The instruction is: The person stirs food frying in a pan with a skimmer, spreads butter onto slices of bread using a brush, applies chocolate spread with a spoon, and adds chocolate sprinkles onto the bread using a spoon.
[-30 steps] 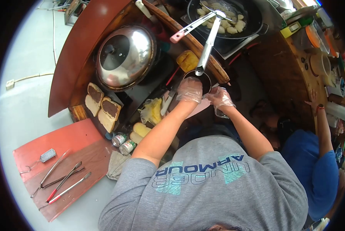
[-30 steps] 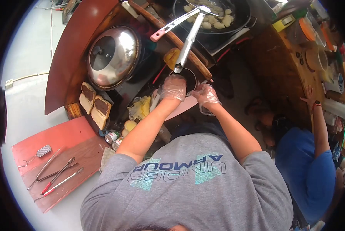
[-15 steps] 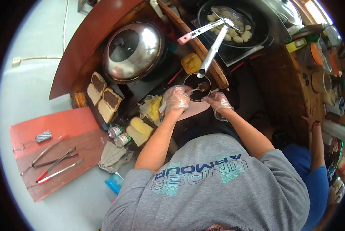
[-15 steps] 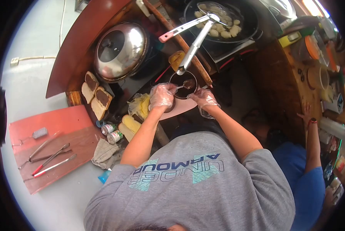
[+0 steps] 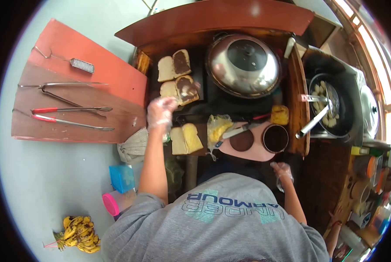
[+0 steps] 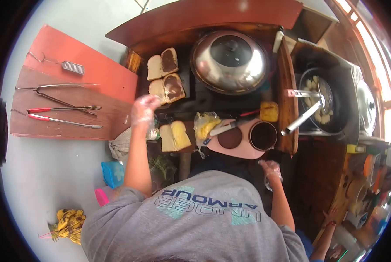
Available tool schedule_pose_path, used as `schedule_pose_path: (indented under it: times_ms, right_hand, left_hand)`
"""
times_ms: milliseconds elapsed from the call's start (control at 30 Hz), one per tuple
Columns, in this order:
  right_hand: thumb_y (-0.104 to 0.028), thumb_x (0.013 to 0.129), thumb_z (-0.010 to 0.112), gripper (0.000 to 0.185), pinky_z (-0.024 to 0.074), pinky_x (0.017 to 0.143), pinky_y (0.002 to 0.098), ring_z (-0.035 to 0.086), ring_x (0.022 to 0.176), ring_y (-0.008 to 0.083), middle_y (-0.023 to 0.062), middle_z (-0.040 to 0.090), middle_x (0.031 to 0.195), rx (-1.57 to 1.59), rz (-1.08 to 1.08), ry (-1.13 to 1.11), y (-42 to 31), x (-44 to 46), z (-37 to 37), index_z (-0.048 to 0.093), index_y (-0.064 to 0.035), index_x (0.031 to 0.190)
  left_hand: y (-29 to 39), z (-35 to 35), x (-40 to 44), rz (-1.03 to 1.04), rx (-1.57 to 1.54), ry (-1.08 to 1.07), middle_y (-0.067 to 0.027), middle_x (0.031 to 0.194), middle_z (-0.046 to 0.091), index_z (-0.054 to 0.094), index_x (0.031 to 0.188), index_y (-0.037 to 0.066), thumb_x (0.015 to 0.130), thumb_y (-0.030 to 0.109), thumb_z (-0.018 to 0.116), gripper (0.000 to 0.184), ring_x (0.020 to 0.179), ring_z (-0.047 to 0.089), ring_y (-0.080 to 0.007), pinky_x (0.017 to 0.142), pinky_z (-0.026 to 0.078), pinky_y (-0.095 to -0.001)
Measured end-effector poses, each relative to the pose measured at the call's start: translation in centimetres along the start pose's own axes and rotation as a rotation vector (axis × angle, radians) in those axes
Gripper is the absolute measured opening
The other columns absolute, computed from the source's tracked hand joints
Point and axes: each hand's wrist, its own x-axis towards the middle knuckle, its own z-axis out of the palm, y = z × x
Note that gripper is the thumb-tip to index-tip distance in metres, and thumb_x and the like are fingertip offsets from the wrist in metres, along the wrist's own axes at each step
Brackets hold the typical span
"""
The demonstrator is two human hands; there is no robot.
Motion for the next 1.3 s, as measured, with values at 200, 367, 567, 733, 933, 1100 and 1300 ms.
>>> schedule_pose_path:
  times_ms: [200,367,567,733,933,1100,1300]
  right_hand:
    - [-0.052,0.081,0.079,0.055,0.0546,0.090,0.0431,0.072,0.102,0.0342,0.0189,0.076,0.105,-0.340,0.068,-0.084,-3.2,-3.6,1.3,0.075,-0.0030,0.107]
    - [-0.052,0.081,0.080,0.056,0.0538,0.088,0.0414,0.072,0.100,0.0334,0.0186,0.075,0.103,-0.319,0.187,-0.171,-2.7,-5.4,4.1,0.073,-0.0020,0.105]
    - [-0.052,0.083,0.076,0.058,0.0530,0.092,0.0446,0.070,0.107,0.0380,0.0216,0.074,0.110,-0.401,0.253,-0.176,-3.9,-7.2,6.4,0.074,-0.0030,0.114]
    - [-0.051,0.086,0.074,0.057,0.0516,0.097,0.0451,0.068,0.114,0.0383,0.0228,0.072,0.117,-0.361,0.295,-0.202,-6.0,-7.2,6.8,0.073,-0.0031,0.116]
    - [-0.052,0.087,0.071,0.055,0.0508,0.099,0.0447,0.065,0.119,0.0378,0.0217,0.071,0.121,-0.348,0.295,-0.161,-4.5,-6.6,7.9,0.074,-0.0045,0.115]
    - [-0.050,0.089,0.069,0.054,0.0508,0.100,0.0441,0.065,0.119,0.0379,0.0208,0.071,0.122,-0.479,0.126,-0.227,1.9,-4.9,10.0,0.073,-0.0055,0.118]
    - [-0.046,0.091,0.069,0.048,0.0522,0.095,0.0456,0.067,0.113,0.0397,0.0213,0.071,0.119,-0.357,0.207,-0.294,3.3,-5.9,10.0,0.075,-0.0048,0.114]
  left_hand:
    - [-5.5,2.1,17.6,0.390,0.263,0.475,-0.0143,0.080,0.072,0.076,0.082,0.010,0.082,0.012,0.071,0.006,0.078,0.069,-0.0358,0.071,0.053,-0.0460]
    - [-6.5,6.5,23.6,0.805,0.508,0.557,-0.0110,0.071,0.069,0.073,0.075,0.008,0.082,0.010,0.069,0.009,0.071,0.067,-0.0351,0.069,0.053,-0.0480]
    - [-8.0,6.8,24.8,0.976,0.424,0.612,-0.0095,0.076,0.071,0.075,0.082,0.013,0.077,0.009,0.063,0.014,0.071,0.068,-0.0321,0.066,0.053,-0.0456]
    - [-8.1,5.5,25.5,0.901,0.423,0.575,-0.0084,0.076,0.072,0.078,0.087,0.012,0.078,0.007,0.063,0.018,0.070,0.069,-0.0323,0.068,0.054,-0.0446]
    - [-8.8,5.0,26.5,0.824,0.353,0.516,-0.0111,0.079,0.074,0.079,0.091,0.015,0.084,0.013,0.067,0.014,0.074,0.071,-0.0324,0.071,0.055,-0.0438]
    - [-9.0,5.3,26.6,0.652,0.306,0.323,-0.0092,0.096,0.078,0.080,0.101,0.018,0.087,0.016,0.073,0.016,0.091,0.073,-0.0315,0.083,0.056,-0.0443]
    - [-8.9,5.0,27.7,0.467,0.521,0.267,-0.0121,0.101,0.076,0.080,0.103,0.016,0.092,0.017,0.065,0.019,0.096,0.072,-0.0354,0.086,0.057,-0.0468]
